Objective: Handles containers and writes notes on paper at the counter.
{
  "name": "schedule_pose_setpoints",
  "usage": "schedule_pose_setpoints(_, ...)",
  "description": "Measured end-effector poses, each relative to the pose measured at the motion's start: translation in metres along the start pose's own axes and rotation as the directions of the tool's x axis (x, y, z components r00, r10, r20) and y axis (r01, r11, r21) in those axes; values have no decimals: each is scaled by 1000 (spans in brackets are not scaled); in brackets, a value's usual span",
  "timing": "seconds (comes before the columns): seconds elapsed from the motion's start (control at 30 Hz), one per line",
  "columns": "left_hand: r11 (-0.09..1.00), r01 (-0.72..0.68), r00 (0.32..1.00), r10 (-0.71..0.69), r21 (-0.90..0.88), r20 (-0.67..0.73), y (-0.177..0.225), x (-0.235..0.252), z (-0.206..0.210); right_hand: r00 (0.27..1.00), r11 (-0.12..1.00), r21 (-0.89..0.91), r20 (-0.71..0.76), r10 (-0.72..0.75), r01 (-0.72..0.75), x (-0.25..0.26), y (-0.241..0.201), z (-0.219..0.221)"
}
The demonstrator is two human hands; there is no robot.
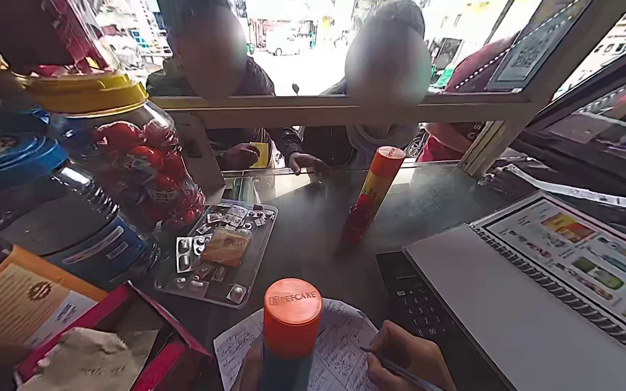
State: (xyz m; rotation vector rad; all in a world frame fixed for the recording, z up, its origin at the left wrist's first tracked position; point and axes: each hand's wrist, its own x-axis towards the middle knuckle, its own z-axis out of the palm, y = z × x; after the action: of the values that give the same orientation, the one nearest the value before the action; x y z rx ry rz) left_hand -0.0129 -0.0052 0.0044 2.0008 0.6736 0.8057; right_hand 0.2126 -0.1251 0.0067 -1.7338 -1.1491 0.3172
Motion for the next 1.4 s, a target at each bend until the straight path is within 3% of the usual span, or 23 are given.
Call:
schedule_pose_setpoints(0.1,995,-73,997,73,65,7,7,5,0,997,999,9,-55,-46,47,3,8,3)
schedule_pose_setpoints(0.3,989,94,994,-99,-112,-43,11,9,7,1000,1000,-5,-24,-9,9,6,2,-1)
schedule_pose_setpoints(0.5,1000,5,997,-4,13,-75,-1,2,12,999,999,34,-49,-14,16,1,8,4)
schedule_pose_setpoints(0.63,986,49,994,-64,-161,-89,-2,3,8,1000,994,104,-19,-10,12,6,7,3)
schedule_pose_setpoints(0.77,897,50,990,-104,-440,-100,-4,2,3,1000,992,123,11,-16,14,6,7,1)
schedule_pose_setpoints(0.9,847,7,992,-74,-531,-104,-4,1,0,999,988,151,37,-31,25,7,7,2)
schedule_pose_setpoints(1.03,879,46,985,-119,-475,-126,-1,1,4,998,981,191,65,7,-20,9,5,0)
schedule_pose_setpoints(1.23,960,134,961,-187,-247,-204,-2,1,12,976,974,180,193,101,-136,17,0,-10)
schedule_pose_setpoints(1.4,982,119,947,-157,-150,-278,0,2,14,991,983,166,120,62,-81,14,5,-5)
